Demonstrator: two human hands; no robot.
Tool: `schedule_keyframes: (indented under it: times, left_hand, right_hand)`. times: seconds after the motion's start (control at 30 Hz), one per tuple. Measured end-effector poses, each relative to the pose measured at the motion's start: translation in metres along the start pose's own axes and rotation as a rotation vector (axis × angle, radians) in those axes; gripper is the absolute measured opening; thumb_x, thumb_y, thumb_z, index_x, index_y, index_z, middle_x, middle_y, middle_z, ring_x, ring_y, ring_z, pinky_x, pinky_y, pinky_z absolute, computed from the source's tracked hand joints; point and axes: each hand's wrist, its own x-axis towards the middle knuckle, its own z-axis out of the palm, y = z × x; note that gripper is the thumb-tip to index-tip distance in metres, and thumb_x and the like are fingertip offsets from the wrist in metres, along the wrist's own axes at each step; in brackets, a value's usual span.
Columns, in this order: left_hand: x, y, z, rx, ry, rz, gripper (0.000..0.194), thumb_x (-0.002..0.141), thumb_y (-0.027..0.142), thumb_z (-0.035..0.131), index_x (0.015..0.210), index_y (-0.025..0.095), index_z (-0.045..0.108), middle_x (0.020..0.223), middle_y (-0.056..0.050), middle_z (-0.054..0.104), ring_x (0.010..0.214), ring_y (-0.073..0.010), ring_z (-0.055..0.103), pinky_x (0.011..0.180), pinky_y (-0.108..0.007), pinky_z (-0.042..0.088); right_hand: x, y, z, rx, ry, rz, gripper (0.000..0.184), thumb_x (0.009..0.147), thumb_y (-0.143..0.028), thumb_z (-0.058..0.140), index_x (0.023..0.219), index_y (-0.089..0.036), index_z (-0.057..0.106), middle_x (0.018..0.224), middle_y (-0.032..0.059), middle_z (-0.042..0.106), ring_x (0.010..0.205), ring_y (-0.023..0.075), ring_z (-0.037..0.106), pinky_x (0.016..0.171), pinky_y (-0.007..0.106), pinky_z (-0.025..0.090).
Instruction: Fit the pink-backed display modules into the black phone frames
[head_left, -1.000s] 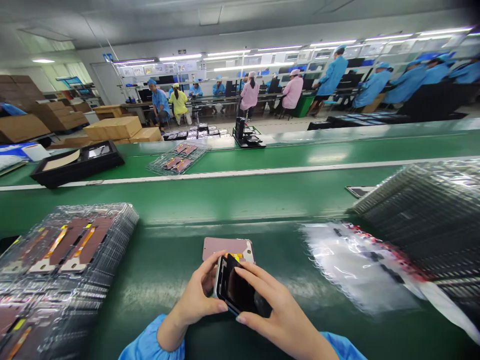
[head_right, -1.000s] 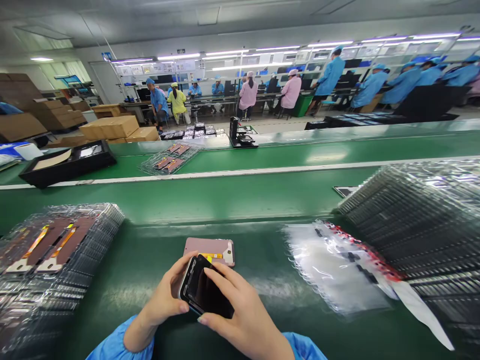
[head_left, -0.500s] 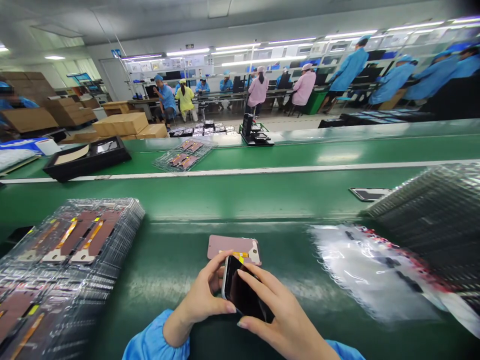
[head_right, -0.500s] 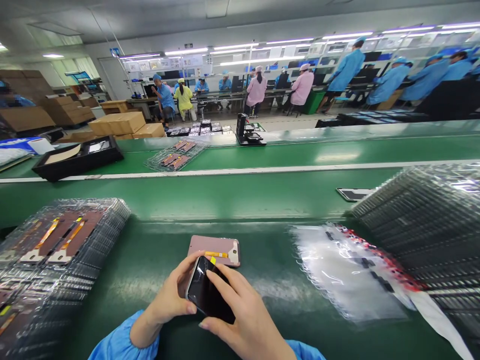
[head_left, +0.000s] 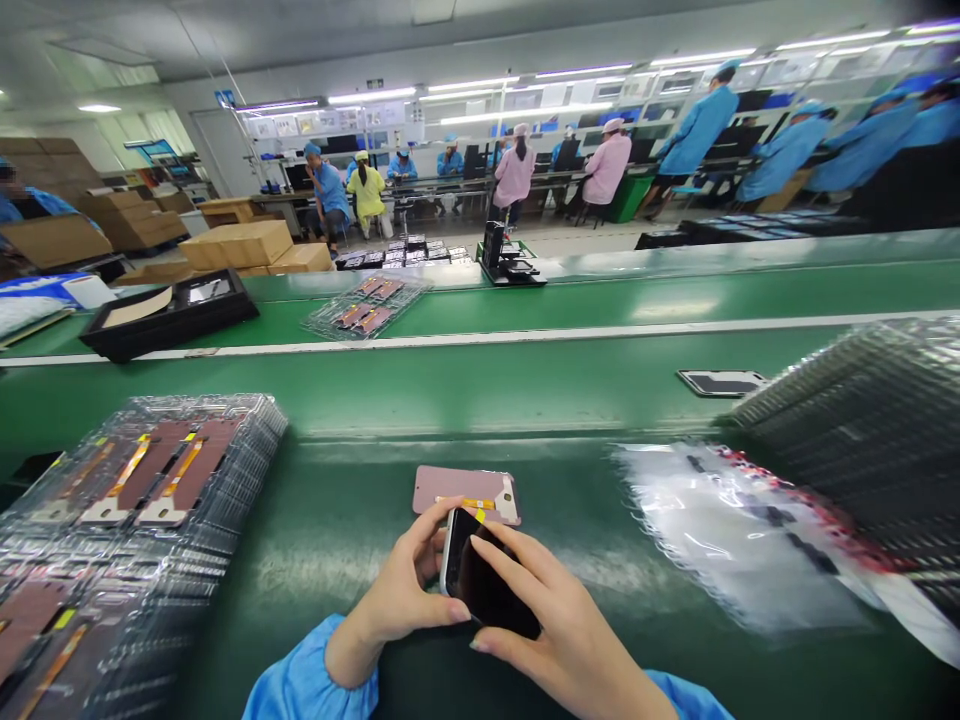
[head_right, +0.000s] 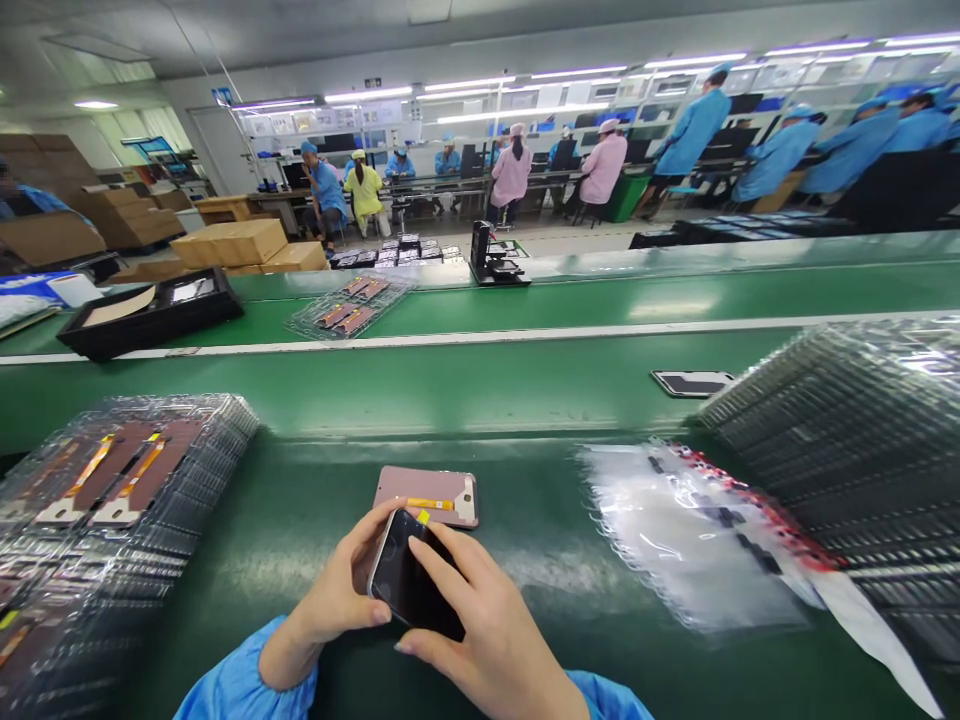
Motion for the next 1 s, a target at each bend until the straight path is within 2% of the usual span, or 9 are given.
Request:
schedule_keyframes:
  times: [0.4,0.7,0.9,1.0]
  left_hand:
    - [0.0007,0.0018,-0.0001,0.055,-0.005,0.0,0.093,0.064,0.044,0.087,0.145,0.027,0.044,0.131,-0.015,0.063,0.119,-0.0349,0.061,0.109,-0.049,0.039]
    - [-0.0011,0.0046,-0.0011,0.053,-0.026,-0.003,0.092,0.062,0.042,0.089,0.143,0.032,0.047,0.146,-0.013,0.052,0.13,-0.0354,0.052,0.109,-0.046,0.04]
    - [-0.0024,0.0044,-0.0022,0.064,-0.06,-0.005,0.093,0.063,0.04,0.089,0.145,0.031,0.045,0.139,-0.014,0.058,0.126,-0.0351,0.056,0.106,-0.045,0.045]
    - [-0.0028,0.0034,-0.0026,0.058,-0.056,0.001,0.094,0.061,0.038,0.09,0.144,0.032,0.046,0.145,-0.013,0.054,0.131,-0.036,0.051,0.109,-0.045,0.042]
  right_hand:
    - [-0.0008,0.0003,0.0012,-0.019,0.021,-0.054,0.062,0.092,-0.046,0.064,0.144,-0.017,0.047,0.139,0.0193,0.055,0.126,0.0333,0.054,0.098,0.047,0.055]
    - [0.0012,-0.0018,-0.001,-0.013,0.027,-0.077,0.061,0.094,-0.047,0.059,0.145,-0.017,0.044,0.141,0.0193,0.053,0.129,0.0328,0.051,0.099,0.049,0.053]
    - [-0.0003,-0.002,-0.0009,0.011,0.007,-0.062,0.062,0.093,-0.047,0.061,0.146,-0.019,0.043,0.142,0.0181,0.052,0.129,0.0327,0.051,0.099,0.049,0.053]
    - [-0.0007,-0.0022,-0.0013,0.017,0.004,-0.072,0.062,0.093,-0.046,0.061,0.145,-0.018,0.042,0.143,0.0186,0.052,0.129,0.0325,0.05,0.101,0.05,0.052]
